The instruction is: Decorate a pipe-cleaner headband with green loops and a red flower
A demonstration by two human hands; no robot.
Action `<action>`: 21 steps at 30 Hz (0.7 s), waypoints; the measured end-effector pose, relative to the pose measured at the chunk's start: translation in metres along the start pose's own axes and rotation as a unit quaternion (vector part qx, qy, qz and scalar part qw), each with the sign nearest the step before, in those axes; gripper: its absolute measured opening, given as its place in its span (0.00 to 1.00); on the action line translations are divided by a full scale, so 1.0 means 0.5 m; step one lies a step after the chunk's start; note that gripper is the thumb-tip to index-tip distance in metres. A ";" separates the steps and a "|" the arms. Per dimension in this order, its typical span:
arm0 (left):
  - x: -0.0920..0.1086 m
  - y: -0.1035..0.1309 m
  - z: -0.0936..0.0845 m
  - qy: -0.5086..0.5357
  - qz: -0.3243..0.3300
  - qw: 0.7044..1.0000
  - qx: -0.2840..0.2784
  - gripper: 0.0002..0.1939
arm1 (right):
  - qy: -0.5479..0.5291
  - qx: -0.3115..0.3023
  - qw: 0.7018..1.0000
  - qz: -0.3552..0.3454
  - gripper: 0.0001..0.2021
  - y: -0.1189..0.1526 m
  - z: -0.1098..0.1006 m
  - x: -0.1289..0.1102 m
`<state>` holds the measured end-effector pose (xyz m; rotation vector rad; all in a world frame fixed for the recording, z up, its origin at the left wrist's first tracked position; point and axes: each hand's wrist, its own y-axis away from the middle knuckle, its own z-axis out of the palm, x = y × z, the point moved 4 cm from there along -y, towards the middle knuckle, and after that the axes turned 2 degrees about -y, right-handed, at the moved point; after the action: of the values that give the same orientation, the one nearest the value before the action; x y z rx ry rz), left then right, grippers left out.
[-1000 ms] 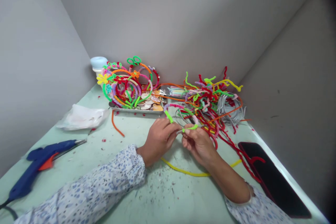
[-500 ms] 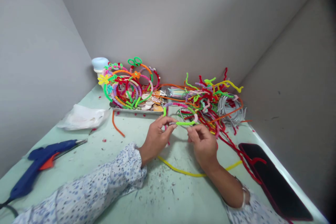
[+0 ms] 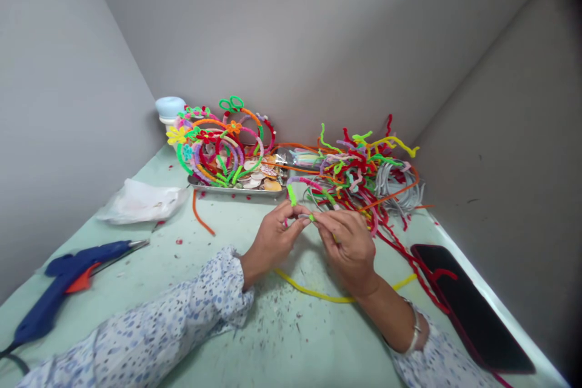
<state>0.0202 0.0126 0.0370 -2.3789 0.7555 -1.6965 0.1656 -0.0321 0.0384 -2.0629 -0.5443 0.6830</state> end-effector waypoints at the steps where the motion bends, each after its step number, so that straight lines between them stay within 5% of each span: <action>1: 0.000 0.000 0.000 -0.001 0.002 1.000 0.000 0.08 | -0.001 -0.001 1.000 -0.001 0.17 0.001 0.000 0.000; 21: -0.014 0.001 0.001 0.008 -0.022 1.000 0.002 0.07 | -0.003 -0.031 1.000 -0.004 0.13 -0.005 0.004 -0.012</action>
<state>0.0190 0.0151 0.0305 -2.3986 0.7064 -1.7345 0.1596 -0.0333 0.0414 -2.1156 -0.5821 0.6751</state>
